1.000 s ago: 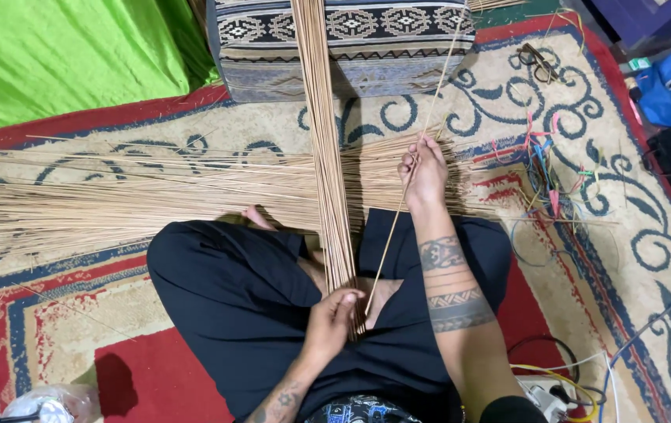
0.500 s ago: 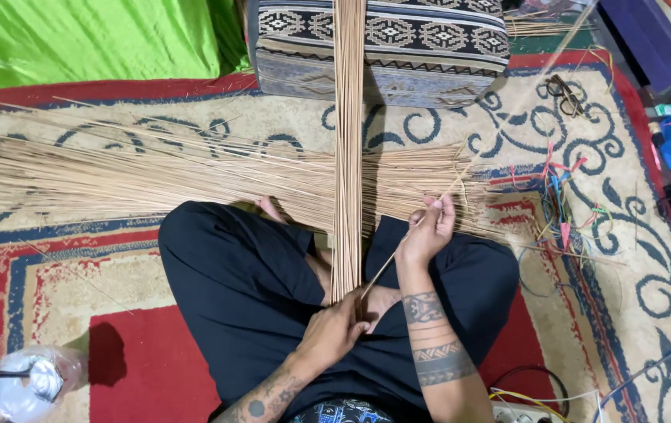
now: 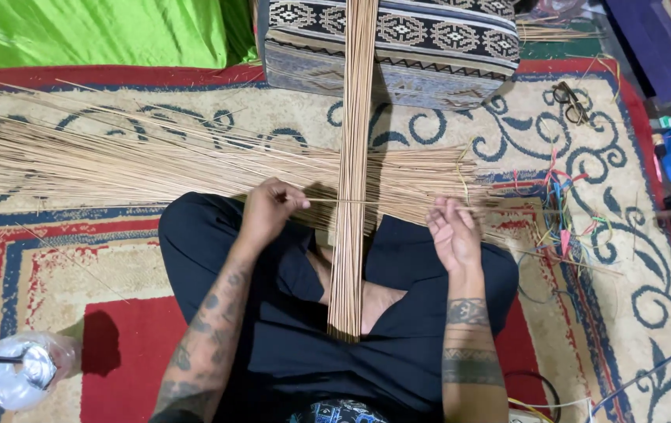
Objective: Weaving thin wooden sticks together to form a mat while sitting on the floor
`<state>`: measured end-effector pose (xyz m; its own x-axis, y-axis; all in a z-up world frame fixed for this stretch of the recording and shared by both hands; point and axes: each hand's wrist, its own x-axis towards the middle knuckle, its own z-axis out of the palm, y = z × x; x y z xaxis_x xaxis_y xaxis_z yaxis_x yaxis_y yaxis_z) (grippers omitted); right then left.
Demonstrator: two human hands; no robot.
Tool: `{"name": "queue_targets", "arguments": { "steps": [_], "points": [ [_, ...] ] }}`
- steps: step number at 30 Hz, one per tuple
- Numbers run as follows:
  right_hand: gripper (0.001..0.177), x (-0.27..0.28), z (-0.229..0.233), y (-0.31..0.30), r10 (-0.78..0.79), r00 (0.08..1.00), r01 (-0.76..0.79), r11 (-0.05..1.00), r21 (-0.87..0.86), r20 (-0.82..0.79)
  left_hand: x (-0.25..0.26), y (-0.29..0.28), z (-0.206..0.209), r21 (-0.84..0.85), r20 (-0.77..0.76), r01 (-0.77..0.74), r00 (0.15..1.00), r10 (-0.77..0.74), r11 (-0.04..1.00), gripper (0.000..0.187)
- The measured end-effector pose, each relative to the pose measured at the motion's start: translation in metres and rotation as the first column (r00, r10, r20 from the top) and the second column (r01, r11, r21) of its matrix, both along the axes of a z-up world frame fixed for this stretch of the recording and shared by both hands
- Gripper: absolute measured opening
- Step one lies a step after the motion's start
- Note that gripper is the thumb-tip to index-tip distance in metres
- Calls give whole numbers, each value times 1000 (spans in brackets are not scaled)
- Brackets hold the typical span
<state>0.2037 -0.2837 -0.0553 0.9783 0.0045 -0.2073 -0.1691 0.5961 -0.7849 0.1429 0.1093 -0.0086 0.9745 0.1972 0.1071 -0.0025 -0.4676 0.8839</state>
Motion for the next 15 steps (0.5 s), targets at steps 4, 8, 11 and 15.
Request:
{"name": "queue_targets", "arguments": {
  "steps": [4, 8, 11, 15],
  "points": [
    [10, -13, -14, -7, 2, 997, -8, 997, -79, -75, 53, 41, -45, -752, -25, -11, 1000, -12, 659, 21],
    [9, -6, -15, 6, 74, 995, -76, 997, -24, -61, 77, 69, -73, -958, -82, -126, 981, 178, 256, 19],
    [18, -9, -21, 4, 137, 988, -141, 988, -69, -65, 67, 80, -77, -981, -118, -158, 948, 296, 116, 30],
    [39, -2, -31, -6, 170, 985, -171, 984, -39, -27, 80, 86, -99, -995, -65, -27, 898, 434, -94, 30]
  ]
}}
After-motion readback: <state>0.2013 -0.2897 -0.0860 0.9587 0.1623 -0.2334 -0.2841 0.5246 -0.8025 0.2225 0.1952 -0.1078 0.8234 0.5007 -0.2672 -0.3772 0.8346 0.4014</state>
